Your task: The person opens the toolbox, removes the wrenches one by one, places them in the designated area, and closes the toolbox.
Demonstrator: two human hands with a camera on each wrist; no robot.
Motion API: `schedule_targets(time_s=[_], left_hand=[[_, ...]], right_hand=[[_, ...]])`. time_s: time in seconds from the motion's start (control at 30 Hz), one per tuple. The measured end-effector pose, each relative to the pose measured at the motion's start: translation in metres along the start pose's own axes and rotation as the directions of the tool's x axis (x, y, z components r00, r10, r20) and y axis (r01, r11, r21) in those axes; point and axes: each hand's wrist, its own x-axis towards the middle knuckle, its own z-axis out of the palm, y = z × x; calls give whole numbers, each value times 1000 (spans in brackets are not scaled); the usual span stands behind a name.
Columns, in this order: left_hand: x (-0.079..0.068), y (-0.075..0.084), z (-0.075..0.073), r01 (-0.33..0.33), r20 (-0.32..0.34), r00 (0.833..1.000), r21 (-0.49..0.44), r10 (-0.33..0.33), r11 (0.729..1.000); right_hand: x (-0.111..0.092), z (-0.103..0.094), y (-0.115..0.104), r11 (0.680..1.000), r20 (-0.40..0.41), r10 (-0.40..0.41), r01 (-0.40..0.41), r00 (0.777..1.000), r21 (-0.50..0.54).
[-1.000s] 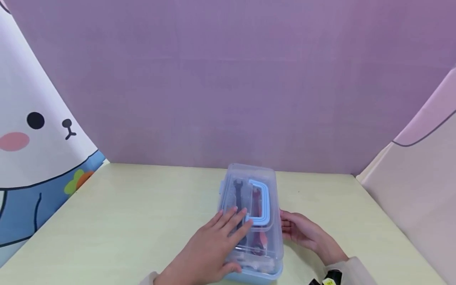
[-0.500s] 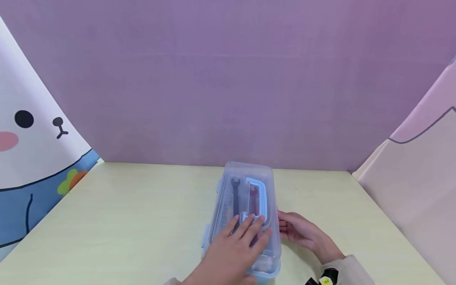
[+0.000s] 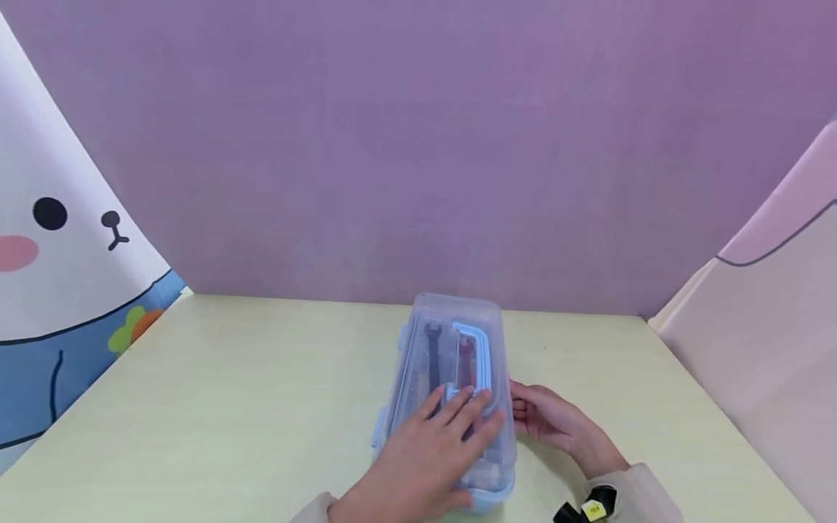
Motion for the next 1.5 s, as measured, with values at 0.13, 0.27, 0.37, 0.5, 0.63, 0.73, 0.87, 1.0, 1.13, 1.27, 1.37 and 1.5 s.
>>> schedule_targets(time_s=[0.13,0.27,0.37,0.5,0.63,0.73,0.87,1.0,1.13,1.27,1.37,1.5], left_hand=[[0,-1,3,6,0,1000,-32,-6,999],[-3,-3,5,10,-1,1000,-43,-10,999],[-4,-5,5,21,-23,999,-38,-22,999],[-4,-6,5,30,-33,999,-38,-31,999],[-4,-5,4,39,-13,999,-38,-39,999],[-4,-4,5,42,-14,999,-34,-43,999],[-4,-4,5,39,-33,999,-22,-40,999],[-4,-4,7,41,-42,998,-14,-41,999],[-5,-5,7,45,-34,998,-8,-45,999],[-5,-5,8,47,-28,999,-10,-47,999],[-5,-5,8,41,-38,998,-4,-41,999],[-4,-6,9,31,-61,998,6,-31,999]], right_hand=[[1,0,3,1000,-6,-1,1,1000,1],[3,1,3,999,5,-4,4,1000,-32],[8,3,1,997,-6,-4,4,1000,-78],[12,4,-1,994,-20,-4,1,1000,-113],[11,4,-3,993,-5,-1,0,1000,-115],[9,5,-4,993,-7,-6,5,1000,-121],[6,7,-8,989,-28,-31,27,999,-142],[5,9,-12,987,-44,-42,35,998,-156],[5,11,-14,987,-63,-35,25,997,-162],[4,10,-16,988,-95,-12,-3,995,-152],[3,8,-18,990,-107,5,-20,994,-140],[3,5,-19,994,-78,6,-15,997,-111]])
